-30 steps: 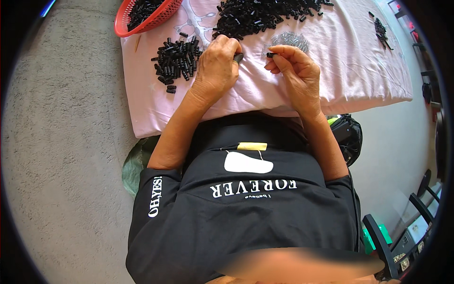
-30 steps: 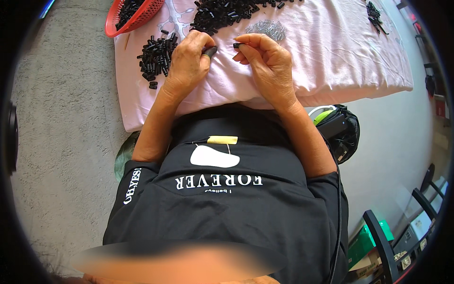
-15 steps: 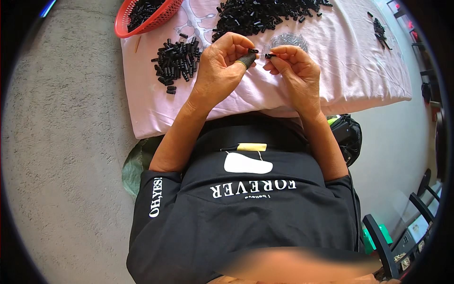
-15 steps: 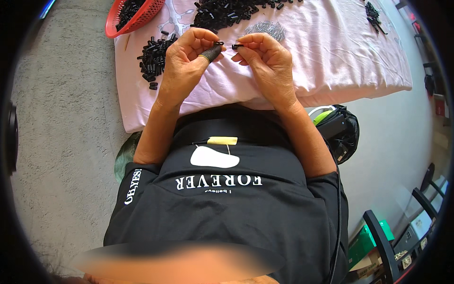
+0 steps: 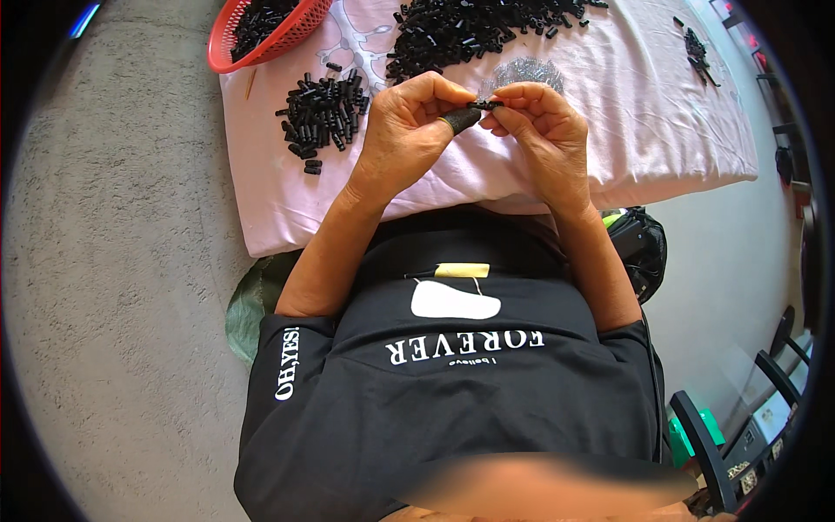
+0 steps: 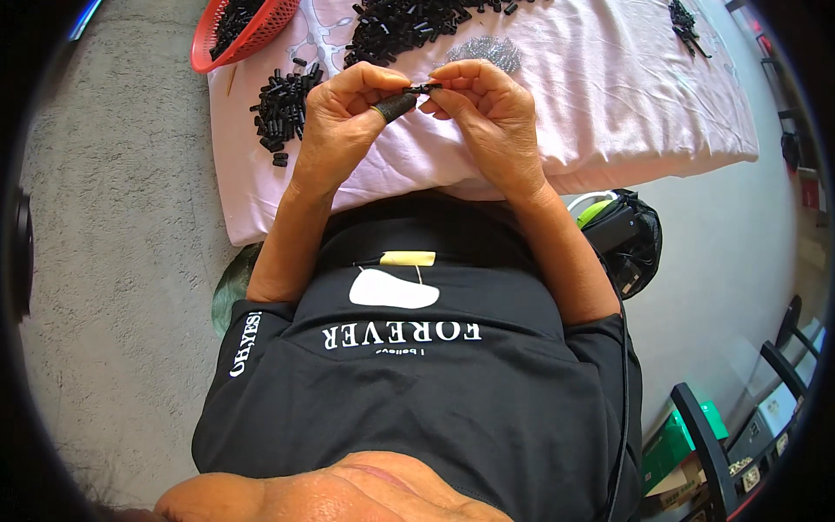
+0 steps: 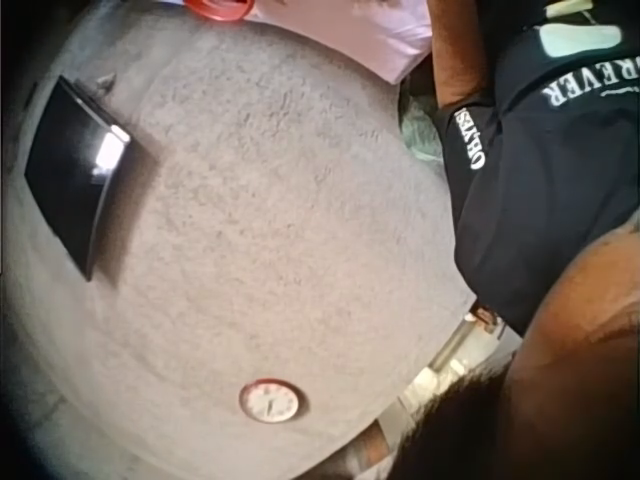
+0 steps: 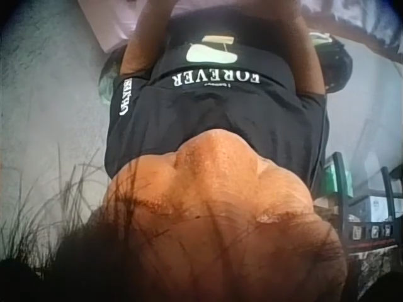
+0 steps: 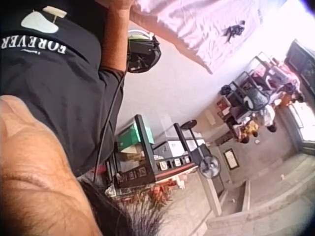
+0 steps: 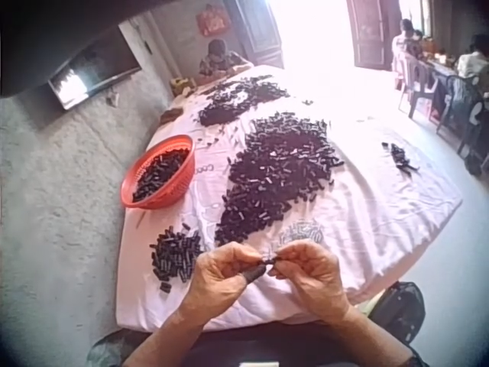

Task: Assembling small black plastic components by inserting metal pins into them.

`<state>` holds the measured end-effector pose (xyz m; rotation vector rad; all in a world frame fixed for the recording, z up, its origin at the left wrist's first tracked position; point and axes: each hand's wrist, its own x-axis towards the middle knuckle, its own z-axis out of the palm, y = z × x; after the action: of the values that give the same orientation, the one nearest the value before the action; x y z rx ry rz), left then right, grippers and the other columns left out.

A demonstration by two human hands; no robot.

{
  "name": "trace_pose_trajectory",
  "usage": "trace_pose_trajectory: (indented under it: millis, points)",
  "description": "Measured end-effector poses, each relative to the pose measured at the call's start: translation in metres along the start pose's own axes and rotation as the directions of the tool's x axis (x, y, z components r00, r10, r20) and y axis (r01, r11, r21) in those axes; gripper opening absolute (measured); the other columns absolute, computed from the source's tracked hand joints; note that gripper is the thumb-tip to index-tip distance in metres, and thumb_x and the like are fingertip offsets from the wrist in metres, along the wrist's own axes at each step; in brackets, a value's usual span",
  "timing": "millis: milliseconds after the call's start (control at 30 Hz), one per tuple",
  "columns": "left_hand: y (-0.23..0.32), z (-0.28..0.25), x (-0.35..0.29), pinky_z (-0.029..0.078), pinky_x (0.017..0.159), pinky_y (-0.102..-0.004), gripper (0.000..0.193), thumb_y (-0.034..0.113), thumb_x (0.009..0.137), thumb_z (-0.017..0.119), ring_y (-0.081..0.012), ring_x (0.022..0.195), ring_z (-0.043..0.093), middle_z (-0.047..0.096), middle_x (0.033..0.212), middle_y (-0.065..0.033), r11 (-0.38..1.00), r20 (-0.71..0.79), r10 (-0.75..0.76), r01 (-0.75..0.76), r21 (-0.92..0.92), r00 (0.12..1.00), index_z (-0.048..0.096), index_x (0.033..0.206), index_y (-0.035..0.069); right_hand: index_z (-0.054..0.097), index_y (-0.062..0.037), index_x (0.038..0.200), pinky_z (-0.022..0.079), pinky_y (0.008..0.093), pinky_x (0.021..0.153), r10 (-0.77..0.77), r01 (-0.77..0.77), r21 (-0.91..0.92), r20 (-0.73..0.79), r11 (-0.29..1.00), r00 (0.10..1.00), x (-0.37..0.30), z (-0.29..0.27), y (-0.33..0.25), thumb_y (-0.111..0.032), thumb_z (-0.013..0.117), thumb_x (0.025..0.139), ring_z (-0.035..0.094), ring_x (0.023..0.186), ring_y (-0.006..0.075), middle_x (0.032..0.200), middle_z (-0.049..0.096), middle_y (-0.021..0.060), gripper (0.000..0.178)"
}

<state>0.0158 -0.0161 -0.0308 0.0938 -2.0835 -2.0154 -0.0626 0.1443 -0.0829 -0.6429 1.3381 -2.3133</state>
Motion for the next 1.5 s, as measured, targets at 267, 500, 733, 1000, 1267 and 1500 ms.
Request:
trace_pose_trajectory:
  millis: [267,500,733,1000,1267,1500]
  points:
    - [0.001,-0.001,-0.004,0.055,0.091,-0.0259,0.018,-0.014,0.083,0.065,-0.0121,0.093,0.069,0.071,0.096,-0.0076,0.989,0.001,0.093,-0.092,0.117,0.996,0.068,0.097,-0.003,0.067,0.004,0.107,0.057,0.0231,0.077,-0.01,0.01,0.015,0.024,1.0,1.0,0.0,-0.002,0.0,0.001,0.063,0.096,0.07,0.084,0.0116,0.09,0.072,0.0088,0.012]
    - [0.001,-0.001,-0.003,0.057,0.089,-0.0268,0.018,-0.014,0.082,0.065,-0.0127,0.093,0.069,0.072,0.095,-0.0079,0.979,0.01,0.129,-0.129,0.159,0.992,0.07,0.096,-0.003,0.068,0.0027,0.108,0.057,0.0232,0.076,-0.032,0.033,-0.037,0.046,0.999,0.998,0.0,-0.004,0.0,-0.001,0.063,0.097,0.07,0.082,0.0111,0.089,0.073,0.0081,0.012]
    - [0.013,-0.005,-0.001,0.057,0.08,-0.0282,0.021,-0.015,0.075,0.063,-0.0191,0.085,0.071,0.073,0.091,-0.012,0.902,0.104,0.228,-0.25,0.352,0.968,0.071,0.091,-0.003,0.068,0.0021,0.108,0.057,0.0231,0.076,-0.031,0.032,-0.007,0.083,0.999,0.996,0.0,-0.006,0.0,-0.002,0.063,0.097,0.07,0.083,0.0109,0.088,0.073,0.0077,0.013]
    - [0.023,-0.009,-0.006,0.055,0.085,-0.0275,0.028,-0.018,0.073,0.056,-0.018,0.093,0.07,0.072,0.098,-0.0137,0.864,0.182,0.203,-0.264,0.428,0.962,0.07,0.094,-0.005,0.068,0.0023,0.109,0.057,0.0234,0.08,-0.11,0.12,-0.082,0.123,0.989,0.986,-0.004,-0.002,-0.004,-0.002,0.062,0.098,0.069,0.085,0.0107,0.088,0.072,0.0067,0.013]
    - [0.025,-0.005,-0.01,0.056,0.082,-0.0265,0.028,-0.019,0.073,0.057,-0.0168,0.091,0.071,0.073,0.097,-0.0132,0.808,0.168,0.258,-0.308,0.502,0.951,0.07,0.093,-0.004,0.066,0.0034,0.108,0.057,0.0242,0.081,-0.243,0.266,-0.145,0.159,0.953,0.957,-0.006,0.0,-0.005,0.0,0.06,0.098,0.07,0.089,0.0127,0.097,0.068,0.008,0.012]
    - [0.021,0.004,-0.006,0.057,0.076,-0.0285,0.022,-0.012,0.076,0.068,-0.0213,0.082,0.072,0.073,0.09,-0.0118,0.842,0.107,0.288,-0.305,0.444,0.952,0.071,0.094,-0.001,0.063,0.004,0.111,0.058,0.0244,0.082,-0.112,0.114,-0.022,0.081,0.993,0.99,-0.006,-0.002,-0.005,0.001,0.061,0.098,0.07,0.089,0.0128,0.098,0.07,0.0089,0.014]
